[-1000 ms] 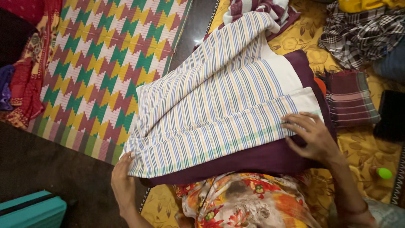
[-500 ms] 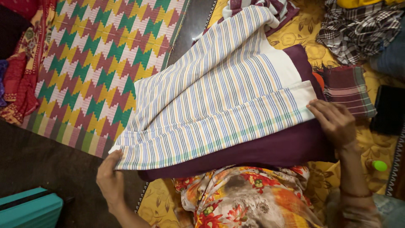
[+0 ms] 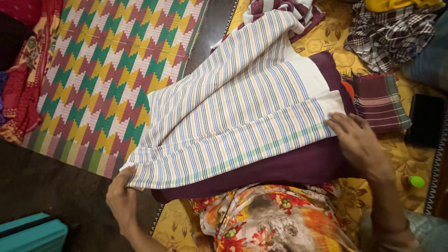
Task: The person folds a striped cloth on a purple cushion placed on a patterned mat. They smooth the cloth, fold it in half multiple times, and press down to create neat creases.
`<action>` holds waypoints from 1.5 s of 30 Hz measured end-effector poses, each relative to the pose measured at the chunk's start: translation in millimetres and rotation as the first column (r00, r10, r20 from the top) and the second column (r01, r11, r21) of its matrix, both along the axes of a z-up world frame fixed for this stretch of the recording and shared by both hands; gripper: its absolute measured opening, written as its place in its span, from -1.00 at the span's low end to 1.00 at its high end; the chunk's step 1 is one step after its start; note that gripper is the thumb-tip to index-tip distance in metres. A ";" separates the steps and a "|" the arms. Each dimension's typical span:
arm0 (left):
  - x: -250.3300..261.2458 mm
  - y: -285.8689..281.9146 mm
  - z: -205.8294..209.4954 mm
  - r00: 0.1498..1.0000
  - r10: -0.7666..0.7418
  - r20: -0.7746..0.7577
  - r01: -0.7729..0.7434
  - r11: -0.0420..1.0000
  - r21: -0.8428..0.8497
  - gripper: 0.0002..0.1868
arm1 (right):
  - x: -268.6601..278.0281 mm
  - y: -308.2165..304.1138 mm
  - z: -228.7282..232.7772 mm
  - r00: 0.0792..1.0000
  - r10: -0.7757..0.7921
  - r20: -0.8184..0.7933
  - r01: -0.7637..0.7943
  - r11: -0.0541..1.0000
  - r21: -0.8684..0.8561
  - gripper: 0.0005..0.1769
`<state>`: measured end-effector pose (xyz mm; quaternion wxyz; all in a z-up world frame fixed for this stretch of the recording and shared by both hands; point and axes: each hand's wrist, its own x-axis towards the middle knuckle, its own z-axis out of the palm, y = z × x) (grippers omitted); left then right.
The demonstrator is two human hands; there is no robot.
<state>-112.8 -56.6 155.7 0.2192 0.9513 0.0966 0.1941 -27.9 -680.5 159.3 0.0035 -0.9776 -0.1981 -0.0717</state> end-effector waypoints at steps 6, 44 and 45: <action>7.5 -6.3 8.0 1.000 0.003 0.011 -0.004 1.000 0.021 -0.56 | 32.0 -1.8 -27.5 0.952 0.090 0.293 -0.125 0.987 0.102 -0.69; 285.2 14.4 -101.2 0.741 -0.251 -0.623 -0.236 0.771 -0.592 -0.06 | 311.5 -25.4 -80.3 0.725 -0.296 -0.621 0.425 0.903 0.065 -0.35; 289.3 10.7 -101.8 0.740 -0.242 -0.627 -0.319 0.695 -0.645 -0.05 | 315.2 -22.0 -80.2 0.743 -0.223 -0.631 0.393 0.909 0.141 -0.37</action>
